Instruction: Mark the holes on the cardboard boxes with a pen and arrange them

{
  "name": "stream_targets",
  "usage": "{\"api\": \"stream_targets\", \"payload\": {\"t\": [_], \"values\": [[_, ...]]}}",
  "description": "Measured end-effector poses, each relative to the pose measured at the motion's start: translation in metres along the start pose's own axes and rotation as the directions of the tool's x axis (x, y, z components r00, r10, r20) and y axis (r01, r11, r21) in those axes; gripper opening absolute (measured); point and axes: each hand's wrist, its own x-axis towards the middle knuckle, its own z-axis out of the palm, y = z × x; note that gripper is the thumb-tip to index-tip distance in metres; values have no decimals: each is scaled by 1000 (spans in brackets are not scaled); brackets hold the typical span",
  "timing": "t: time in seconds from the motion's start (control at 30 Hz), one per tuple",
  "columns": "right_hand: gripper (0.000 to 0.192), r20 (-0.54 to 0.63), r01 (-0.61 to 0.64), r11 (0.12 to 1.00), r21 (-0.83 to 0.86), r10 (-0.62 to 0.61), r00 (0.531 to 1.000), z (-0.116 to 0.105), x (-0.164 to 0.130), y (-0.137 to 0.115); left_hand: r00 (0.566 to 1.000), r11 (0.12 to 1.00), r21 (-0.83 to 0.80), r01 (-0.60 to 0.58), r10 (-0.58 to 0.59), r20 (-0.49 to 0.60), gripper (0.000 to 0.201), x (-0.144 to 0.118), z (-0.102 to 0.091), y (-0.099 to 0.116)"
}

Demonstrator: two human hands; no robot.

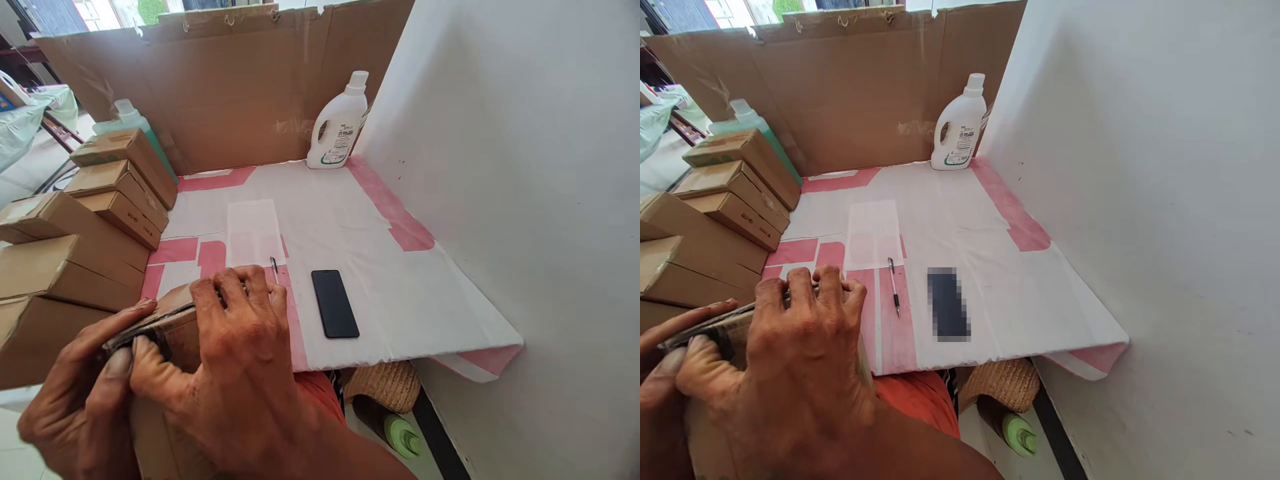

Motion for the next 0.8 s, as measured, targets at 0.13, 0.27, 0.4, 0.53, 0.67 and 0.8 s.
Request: {"api": "stream_targets", "payload": {"t": [0.13, 0.27, 0.4, 0.53, 0.67, 0.8], "values": [[38, 21, 6, 983, 184, -10, 1000, -22, 1, 15, 998, 988, -148, -48, 41, -44, 30, -10, 34, 19], [38, -73, -143, 858, 494, 205, 976, -31, 6, 75, 997, 980, -198, -37, 49, 55, 28, -8, 39, 16], [29, 153, -503, 863, 47, 491, 858, 12, 4, 153, 996, 979, -202, -16, 33, 78, 29, -4, 34, 11], [30, 183, -519, 855, -8, 511, 840, 57, -13, 186, 998, 981, -184, 56, -53, 20, 32, -6, 37, 12], [33, 151, -474, 872, 120, 456, 877, 65, -17, 191, 994, 961, -260, 88, -69, 83, 48, -6, 38, 8], [28, 94, -479, 826, 296, 474, 875, 32, 2, 185, 983, 952, -297, 68, -12, 184, 62, -2, 35, 2]]}}
